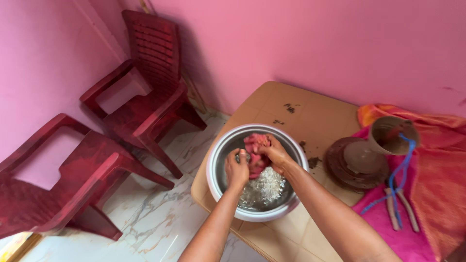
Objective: The person disassembles a metal object on a table, then retrieves a pot of water from the kitchen. They wash a cloth in the water and use it to wipe the metal parts and the table surface.
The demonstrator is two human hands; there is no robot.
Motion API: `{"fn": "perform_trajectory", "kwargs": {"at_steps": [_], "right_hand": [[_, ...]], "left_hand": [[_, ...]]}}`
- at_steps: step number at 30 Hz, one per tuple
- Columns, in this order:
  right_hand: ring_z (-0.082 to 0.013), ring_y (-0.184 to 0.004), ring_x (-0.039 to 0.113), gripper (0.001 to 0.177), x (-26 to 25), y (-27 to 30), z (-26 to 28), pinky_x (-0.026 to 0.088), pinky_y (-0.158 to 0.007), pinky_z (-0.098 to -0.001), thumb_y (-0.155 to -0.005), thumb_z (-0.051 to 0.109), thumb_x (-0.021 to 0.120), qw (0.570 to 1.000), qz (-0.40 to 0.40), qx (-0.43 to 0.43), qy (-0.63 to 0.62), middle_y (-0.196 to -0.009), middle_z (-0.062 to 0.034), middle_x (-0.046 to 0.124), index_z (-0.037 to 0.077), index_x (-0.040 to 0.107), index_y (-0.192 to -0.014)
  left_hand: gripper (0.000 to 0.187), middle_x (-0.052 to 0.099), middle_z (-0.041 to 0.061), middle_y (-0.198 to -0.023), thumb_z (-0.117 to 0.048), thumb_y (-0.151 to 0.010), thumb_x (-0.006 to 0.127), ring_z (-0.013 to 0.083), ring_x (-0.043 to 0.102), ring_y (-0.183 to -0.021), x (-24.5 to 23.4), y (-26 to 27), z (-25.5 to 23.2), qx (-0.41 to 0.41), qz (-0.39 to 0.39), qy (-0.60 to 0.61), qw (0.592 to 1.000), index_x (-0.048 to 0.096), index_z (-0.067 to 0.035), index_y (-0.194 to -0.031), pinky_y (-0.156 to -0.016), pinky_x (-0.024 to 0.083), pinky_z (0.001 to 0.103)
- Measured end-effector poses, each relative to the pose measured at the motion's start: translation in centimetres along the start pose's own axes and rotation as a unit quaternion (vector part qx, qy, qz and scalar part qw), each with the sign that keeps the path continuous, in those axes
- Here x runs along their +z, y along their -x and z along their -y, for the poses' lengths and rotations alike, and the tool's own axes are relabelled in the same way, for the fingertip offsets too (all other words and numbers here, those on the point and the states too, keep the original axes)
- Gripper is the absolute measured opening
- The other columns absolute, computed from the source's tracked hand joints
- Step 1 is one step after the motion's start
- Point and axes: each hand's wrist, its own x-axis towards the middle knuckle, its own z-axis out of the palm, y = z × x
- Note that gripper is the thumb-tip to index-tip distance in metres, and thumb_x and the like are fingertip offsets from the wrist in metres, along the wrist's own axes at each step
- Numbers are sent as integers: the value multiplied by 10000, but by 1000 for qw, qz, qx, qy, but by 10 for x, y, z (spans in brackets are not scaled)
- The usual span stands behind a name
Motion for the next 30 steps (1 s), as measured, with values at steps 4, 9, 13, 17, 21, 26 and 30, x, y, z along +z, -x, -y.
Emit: {"fn": "perform_trajectory", "kwargs": {"at_steps": [4,9,13,17,21,26,30], "right_hand": [[-212,-1076,672,471,25,37,37,612,-865,-404,-918,186,716,988,-8,-54,-147,-1119,-59,685,119,452,-1302],[-299,-1034,613,386,53,70,38,518,-893,-417,-972,300,704,981,-106,-101,129,-1106,-143,540,158,654,-1327],[-265,-1202,577,371,63,81,32,497,-1013,-382,-921,330,678,915,-147,-207,313,-1317,-128,496,198,740,-1263],[-245,-1272,586,431,70,90,39,459,-1057,-373,-955,346,629,931,-113,-206,280,-1376,-116,593,295,644,-1383],[-231,-1176,680,458,77,92,59,522,-1000,-375,-952,361,601,948,-127,-119,266,-1276,-91,701,353,623,-1409],[-426,-1037,697,406,80,88,57,530,-864,-535,-942,294,609,954,-140,-68,256,-1155,-169,737,287,697,-1339],[-312,-1000,715,292,77,81,34,550,-886,-416,-859,198,643,902,-116,-251,331,-1083,-171,722,133,759,-1119]], "left_hand": [[738,583,48,-1406,-817,-825,301,300,576,-1277,22,2,-9,-266,134,331,895,544,-276,-1265,-874,509,586],[829,685,48,-960,-841,-951,456,195,654,-777,43,-14,-6,-133,214,478,841,681,-93,-1228,-582,538,340],[469,680,-11,-890,-513,-925,609,145,636,-741,58,-31,3,-83,88,475,872,616,-214,-1286,-611,546,325],[480,650,28,-900,-255,-943,605,158,585,-707,59,-44,4,13,83,492,867,653,-134,-1405,-612,514,326],[537,663,26,-1046,-421,-1051,491,156,633,-898,62,-35,-2,-17,131,521,844,563,-67,-1448,-831,543,324],[744,615,-134,-1258,-723,-991,321,55,598,-1121,47,-23,-15,-71,114,454,881,482,-247,-1540,-980,465,289],[1021,493,145,-1260,-871,-971,342,296,515,-1121,27,-22,-26,-175,169,476,845,320,-48,-1575,-978,418,505]]}}
